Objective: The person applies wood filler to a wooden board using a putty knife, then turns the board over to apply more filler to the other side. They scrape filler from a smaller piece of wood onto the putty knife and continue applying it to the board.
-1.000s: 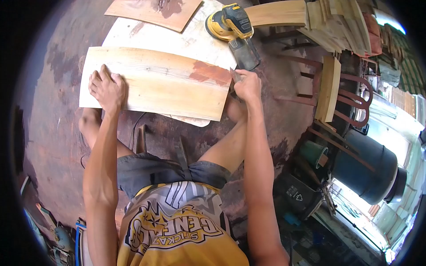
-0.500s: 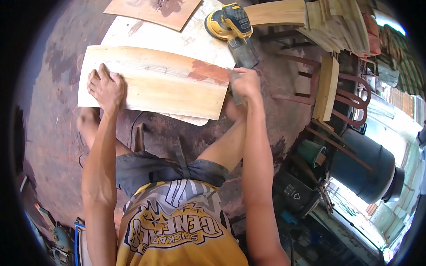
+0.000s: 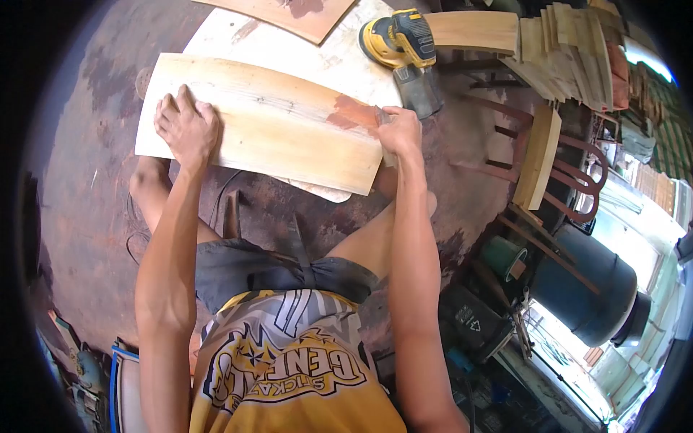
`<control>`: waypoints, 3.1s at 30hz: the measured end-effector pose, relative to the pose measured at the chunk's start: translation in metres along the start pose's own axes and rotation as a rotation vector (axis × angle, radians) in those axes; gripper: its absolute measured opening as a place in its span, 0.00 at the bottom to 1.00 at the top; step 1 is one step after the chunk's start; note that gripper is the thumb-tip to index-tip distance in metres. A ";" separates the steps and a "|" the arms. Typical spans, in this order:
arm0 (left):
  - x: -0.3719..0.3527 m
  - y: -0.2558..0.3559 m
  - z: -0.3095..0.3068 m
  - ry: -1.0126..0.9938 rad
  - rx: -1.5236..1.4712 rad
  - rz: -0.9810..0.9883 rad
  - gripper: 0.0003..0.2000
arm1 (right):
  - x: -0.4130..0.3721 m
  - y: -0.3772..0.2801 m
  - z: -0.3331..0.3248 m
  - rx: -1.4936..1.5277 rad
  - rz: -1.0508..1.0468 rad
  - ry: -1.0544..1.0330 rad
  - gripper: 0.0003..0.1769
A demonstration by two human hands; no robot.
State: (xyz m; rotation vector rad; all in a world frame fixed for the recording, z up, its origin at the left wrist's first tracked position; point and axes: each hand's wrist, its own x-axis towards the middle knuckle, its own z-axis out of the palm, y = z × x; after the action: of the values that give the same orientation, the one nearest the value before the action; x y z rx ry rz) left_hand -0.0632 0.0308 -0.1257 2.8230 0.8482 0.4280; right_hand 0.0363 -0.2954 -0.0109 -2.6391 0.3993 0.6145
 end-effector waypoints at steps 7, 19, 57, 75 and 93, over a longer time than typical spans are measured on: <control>0.000 -0.004 0.006 -0.008 -0.035 0.001 0.28 | -0.028 -0.037 0.028 -0.197 -0.258 -0.006 0.26; 0.032 -0.119 -0.020 -0.408 -0.422 -0.172 0.29 | -0.067 -0.082 0.078 -0.308 -0.755 0.151 0.15; -0.041 -0.123 -0.013 -0.085 -0.356 -0.313 0.26 | -0.098 -0.039 0.074 -0.223 -0.748 0.036 0.12; -0.041 -0.119 -0.020 -0.085 -0.298 -0.322 0.26 | -0.064 -0.011 0.078 -0.484 -0.641 0.023 0.23; -0.040 -0.123 -0.008 0.047 -0.404 -0.263 0.21 | -0.074 -0.041 0.052 -0.359 -0.746 -0.165 0.29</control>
State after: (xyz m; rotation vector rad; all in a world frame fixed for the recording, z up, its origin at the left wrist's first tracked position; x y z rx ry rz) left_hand -0.1608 0.1110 -0.1558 2.3069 0.9968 0.5554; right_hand -0.0309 -0.2230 -0.0056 -2.7355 -0.7816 0.6730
